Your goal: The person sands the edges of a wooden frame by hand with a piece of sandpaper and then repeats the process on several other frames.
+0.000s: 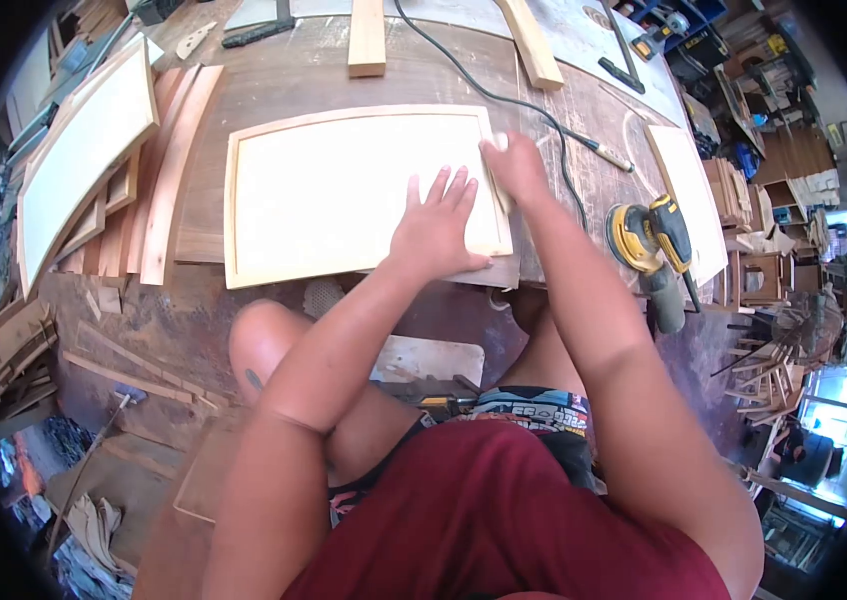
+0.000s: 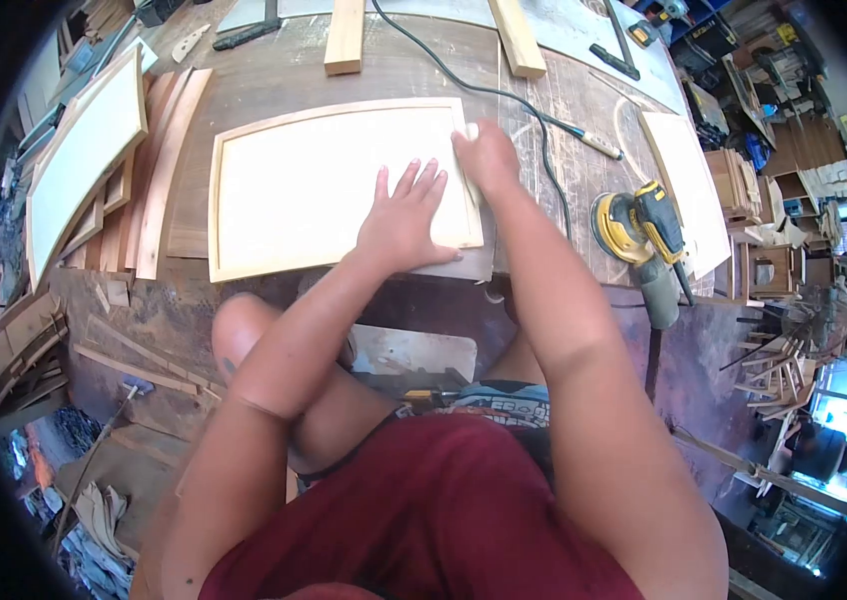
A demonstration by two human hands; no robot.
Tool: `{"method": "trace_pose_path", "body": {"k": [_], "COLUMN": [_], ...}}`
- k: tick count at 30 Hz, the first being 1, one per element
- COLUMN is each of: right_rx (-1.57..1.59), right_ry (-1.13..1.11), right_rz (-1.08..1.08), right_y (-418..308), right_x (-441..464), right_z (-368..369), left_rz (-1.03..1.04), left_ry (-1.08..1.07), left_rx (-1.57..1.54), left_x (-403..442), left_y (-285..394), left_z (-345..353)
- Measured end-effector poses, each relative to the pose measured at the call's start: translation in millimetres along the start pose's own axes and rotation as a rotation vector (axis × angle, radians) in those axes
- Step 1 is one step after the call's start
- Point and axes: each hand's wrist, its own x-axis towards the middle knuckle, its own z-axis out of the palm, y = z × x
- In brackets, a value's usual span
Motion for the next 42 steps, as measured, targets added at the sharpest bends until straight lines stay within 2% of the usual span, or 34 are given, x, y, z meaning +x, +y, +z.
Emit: {"method": "trace_pose_path", "body": {"k": [2, 4, 8, 10, 12, 14, 16, 19, 20, 22, 27, 30, 33, 35, 38, 42], "right_rx": [0.006, 0.033, 0.001, -0.035, -0.041, 0.046, 0.06, -0.028, -0.033, 0.036, 0.026, -0.004, -0.069, 0.03, 0.04, 0.037], "right_ry": [0.045, -0.051, 0.015, 0.044, 0.105, -0.061, -0.077, 0.169, 0.167, -0.02, -0.042, -0.077, 0.009, -0.1, -0.15, -0.152], "right_rz": [-0.057, 0.032, 0.003, 0.055, 0.012, 0.028, 0.035, -0.048, -0.043, -0.03, -0.071, -0.031, -0.091, -0.025, -0.106, -0.077], "right_y": [6.2, 13.3, -14.8, -18.3, -4.8, 5.2, 0.7, -9.8, -3.6, -0.5, 30.7, 28.0, 21.4, 20.9, 39.8, 32.1], "right_x": [-18.4, -40.3, 14.7, 48.5, 38.4, 17.5, 26.8, 51.7, 47.0, 17.4, -87.5, -91.0, -52.8, -48.6, -101.8, -97.2], "right_z": [-3.0, -5.6, -7.4, 3.3, 7.4, 3.5, 4.1, 12.1, 12.0, 0.3, -13.3, -15.5, -10.7, -12.7, -22.8, -31.1], "left_rz": [-0.012, 0.0, 0.018, 0.001, 0.008, 0.002, 0.006, -0.008, -0.006, -0.012, -0.002, -0.01, -0.016, -0.016, -0.022, -0.024], "left_ry": [0.026, 0.015, 0.031, 0.01, 0.008, 0.018, -0.005, -0.008, -0.012, -0.001, 0.029, 0.005, -0.003, 0.01, 0.009, 0.002], "left_rx": [-0.018, 0.011, 0.045, 0.027, 0.025, 0.011, 0.055, 0.04, 0.033, 0.029, 0.013, 0.041, 0.052, 0.043, 0.026, 0.041], "left_x": [2.0, 2.3, 4.2, 4.2, 0.4, 3.6, 2.7, 4.7, 4.6, 4.8, 3.8, 3.7, 5.5, 4.2, 3.4, 5.5], "left_y": [-0.4, -0.9, 0.3, 1.2, 2.1, -1.9, -1.0, 1.0, 0.5, -0.2, -1.5, 0.5, 1.8, 0.4, -0.2, 1.7], "left_z": [-1.8, 0.1, 1.5, -2.2, -0.5, -0.1, -1.2, -4.2, -4.2, -2.1, 0.7, -2.8, 0.2, -0.7, -0.5, -4.3]}}
